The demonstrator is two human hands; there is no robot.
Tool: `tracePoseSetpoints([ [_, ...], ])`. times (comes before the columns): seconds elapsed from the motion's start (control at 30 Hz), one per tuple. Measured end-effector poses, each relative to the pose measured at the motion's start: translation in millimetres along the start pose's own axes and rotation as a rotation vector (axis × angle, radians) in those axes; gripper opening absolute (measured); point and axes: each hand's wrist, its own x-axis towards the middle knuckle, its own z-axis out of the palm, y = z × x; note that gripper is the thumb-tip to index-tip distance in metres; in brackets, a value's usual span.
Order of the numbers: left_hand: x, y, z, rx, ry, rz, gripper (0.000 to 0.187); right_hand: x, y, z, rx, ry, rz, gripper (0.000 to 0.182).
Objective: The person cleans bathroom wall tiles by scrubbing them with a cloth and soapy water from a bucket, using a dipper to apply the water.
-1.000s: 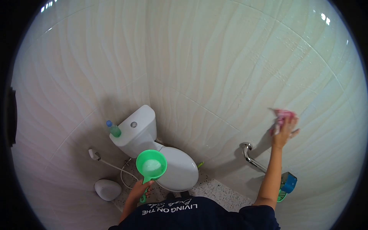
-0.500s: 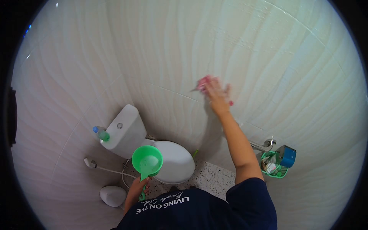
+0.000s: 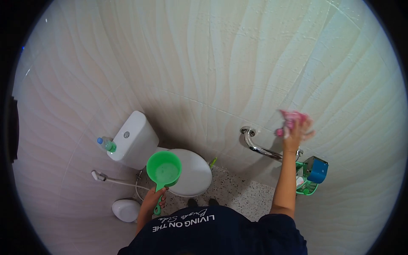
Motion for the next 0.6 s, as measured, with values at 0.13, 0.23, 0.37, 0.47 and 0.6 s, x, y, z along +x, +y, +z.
tracePoseSetpoints([
  [0.13,-2.9,-3.0,16.9,-0.026,-0.014,0.025,0.026,13.7,-11.1,6.2,0.171,0.217,0.308,0.057],
  [0.23,-10.0,-2.8,35.2,0.001,-0.012,0.014,0.024,50.7,-50.2,13.9,0.133,0.146,0.135,0.053],
  [0.37,-14.8,-12.2,47.6,-0.036,0.004,0.043,0.02,91.4,-126.4,32.5,0.321,0.002,-0.27,0.045],
  [0.47,-20.3,-18.0,58.9,-0.018,0.017,0.037,0.02,77.6,-187.2,52.0,0.686,-0.383,-0.581,0.036],
  [0.6,-13.6,-38.4,68.1,-0.035,-0.032,0.052,0.02,9.0,-254.1,36.7,1.439,-0.809,-0.042,0.025],
])
